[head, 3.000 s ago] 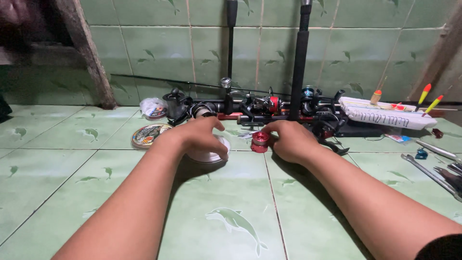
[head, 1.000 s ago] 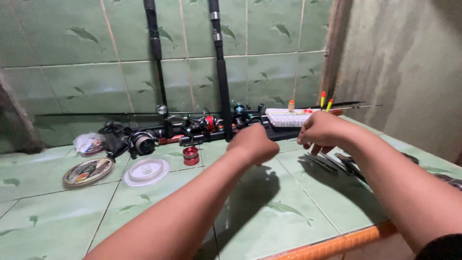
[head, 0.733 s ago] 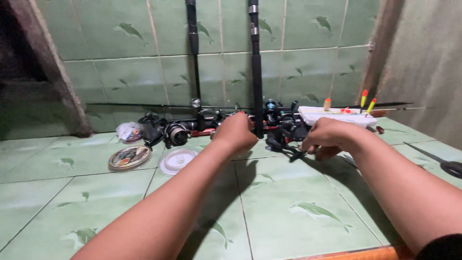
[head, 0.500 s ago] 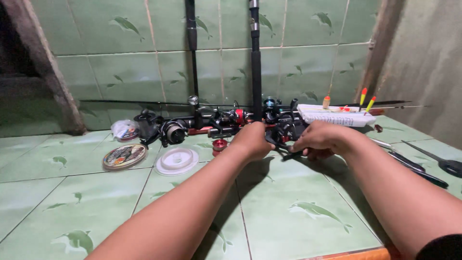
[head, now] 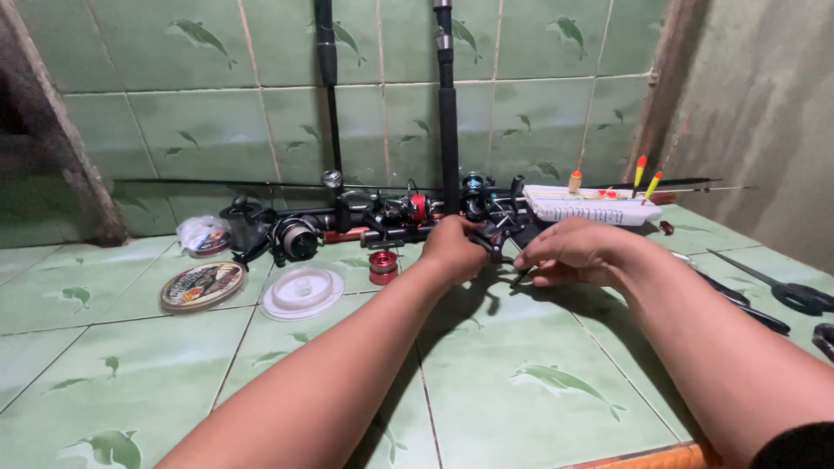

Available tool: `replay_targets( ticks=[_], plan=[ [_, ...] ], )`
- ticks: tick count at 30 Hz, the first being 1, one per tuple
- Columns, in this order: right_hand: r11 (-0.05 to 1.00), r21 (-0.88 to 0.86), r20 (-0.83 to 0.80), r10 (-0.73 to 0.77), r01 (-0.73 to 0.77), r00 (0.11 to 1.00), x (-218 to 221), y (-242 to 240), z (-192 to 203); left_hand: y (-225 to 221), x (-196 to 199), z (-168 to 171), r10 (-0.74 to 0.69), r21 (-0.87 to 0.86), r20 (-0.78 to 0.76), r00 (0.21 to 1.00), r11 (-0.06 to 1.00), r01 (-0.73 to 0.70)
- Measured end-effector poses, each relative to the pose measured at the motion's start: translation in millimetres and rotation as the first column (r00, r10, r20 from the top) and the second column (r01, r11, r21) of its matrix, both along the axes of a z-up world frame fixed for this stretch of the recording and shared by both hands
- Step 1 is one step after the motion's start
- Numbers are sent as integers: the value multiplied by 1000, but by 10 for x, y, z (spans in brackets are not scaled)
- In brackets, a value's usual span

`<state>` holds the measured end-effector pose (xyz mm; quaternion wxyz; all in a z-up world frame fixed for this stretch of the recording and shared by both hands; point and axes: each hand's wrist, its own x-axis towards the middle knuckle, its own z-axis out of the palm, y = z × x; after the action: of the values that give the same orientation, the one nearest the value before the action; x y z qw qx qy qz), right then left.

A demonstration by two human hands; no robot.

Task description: Assembling and testing fishing reels by attaching spools and handles on a tiled floor.

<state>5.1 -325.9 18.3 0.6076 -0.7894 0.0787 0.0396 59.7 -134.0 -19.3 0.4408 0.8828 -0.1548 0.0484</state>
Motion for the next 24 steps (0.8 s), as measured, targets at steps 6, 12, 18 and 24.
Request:
replay_targets(
  ticks=[6, 12, 18, 24],
  plan=[
    [972, 199, 64, 115, -126, 991, -20, 178, 137, 269, -81, 147, 10, -312, 188, 982, 949, 50],
    [925, 260, 136, 250, -278, 959, -46, 864, 320, 842, -178, 375, 40, -678, 181, 983, 729, 95],
    [877, 212, 237, 382, -431, 893, -19, 1382, 449, 1420, -361, 439, 130, -795, 97, 987, 607, -2],
    [969, -66, 401, 243, -236, 883, 504, 1591, -237, 1825, -537, 281, 112, -815, 2, 994, 576, -63]
  ],
)
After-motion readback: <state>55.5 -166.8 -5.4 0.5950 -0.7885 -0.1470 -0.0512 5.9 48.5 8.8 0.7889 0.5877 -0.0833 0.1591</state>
